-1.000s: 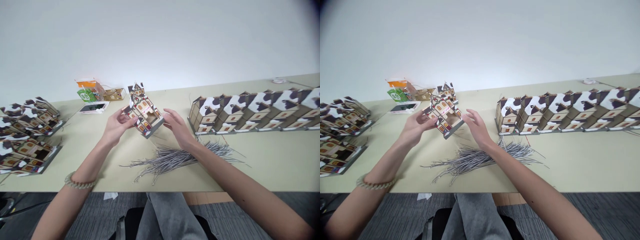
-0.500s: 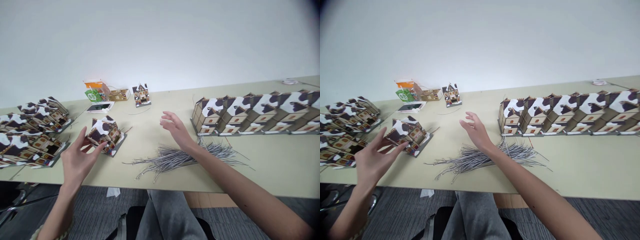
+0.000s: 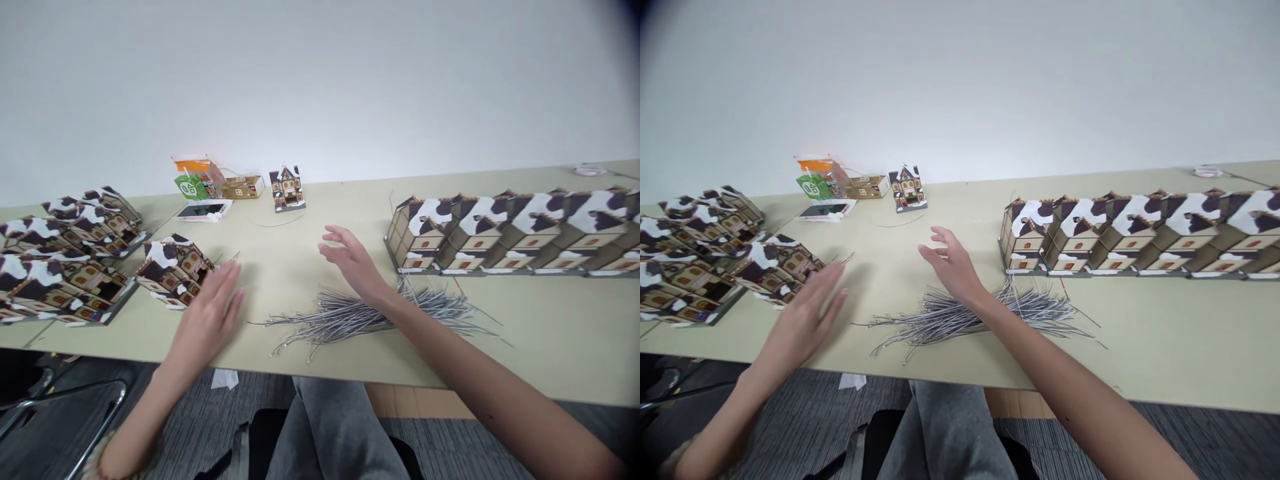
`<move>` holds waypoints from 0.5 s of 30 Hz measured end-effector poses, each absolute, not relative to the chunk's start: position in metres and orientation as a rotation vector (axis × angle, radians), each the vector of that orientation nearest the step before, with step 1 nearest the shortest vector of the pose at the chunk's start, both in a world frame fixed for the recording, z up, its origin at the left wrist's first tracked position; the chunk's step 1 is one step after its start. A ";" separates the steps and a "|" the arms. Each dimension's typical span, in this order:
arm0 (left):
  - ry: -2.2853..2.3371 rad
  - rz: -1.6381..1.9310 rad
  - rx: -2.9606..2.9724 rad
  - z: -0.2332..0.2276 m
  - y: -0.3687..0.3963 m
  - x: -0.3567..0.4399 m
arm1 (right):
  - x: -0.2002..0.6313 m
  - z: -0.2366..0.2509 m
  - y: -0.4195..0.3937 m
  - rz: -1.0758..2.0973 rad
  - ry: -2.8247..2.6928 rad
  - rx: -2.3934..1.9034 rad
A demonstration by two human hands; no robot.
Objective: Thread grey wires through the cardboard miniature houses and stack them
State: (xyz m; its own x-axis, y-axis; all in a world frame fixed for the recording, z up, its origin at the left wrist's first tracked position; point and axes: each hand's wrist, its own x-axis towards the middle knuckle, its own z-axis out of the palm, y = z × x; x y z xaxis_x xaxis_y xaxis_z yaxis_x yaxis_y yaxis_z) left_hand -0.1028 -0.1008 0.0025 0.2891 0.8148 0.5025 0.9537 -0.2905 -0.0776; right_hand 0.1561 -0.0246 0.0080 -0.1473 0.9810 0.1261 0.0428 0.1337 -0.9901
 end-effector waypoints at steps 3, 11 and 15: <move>-1.831 -0.279 -2.229 -0.010 -0.087 -0.102 | 0.157 0.006 -0.025 1.170 -1.419 -1.073; -1.947 -0.070 -1.922 -0.021 -0.073 -0.138 | 0.156 0.007 -0.028 1.175 -1.454 -1.076; -2.034 -0.088 -1.877 -0.017 -0.079 -0.169 | 0.155 0.008 -0.029 1.175 -1.455 -1.082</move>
State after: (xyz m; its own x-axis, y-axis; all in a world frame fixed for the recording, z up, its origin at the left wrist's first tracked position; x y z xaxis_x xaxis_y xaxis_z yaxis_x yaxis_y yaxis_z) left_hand -0.1690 -0.0790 -0.0169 -0.0439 0.9501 0.3089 0.9732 0.1106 -0.2018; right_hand 0.1551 -0.0287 0.0079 -0.1661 0.9767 0.1357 0.0730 0.1494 -0.9861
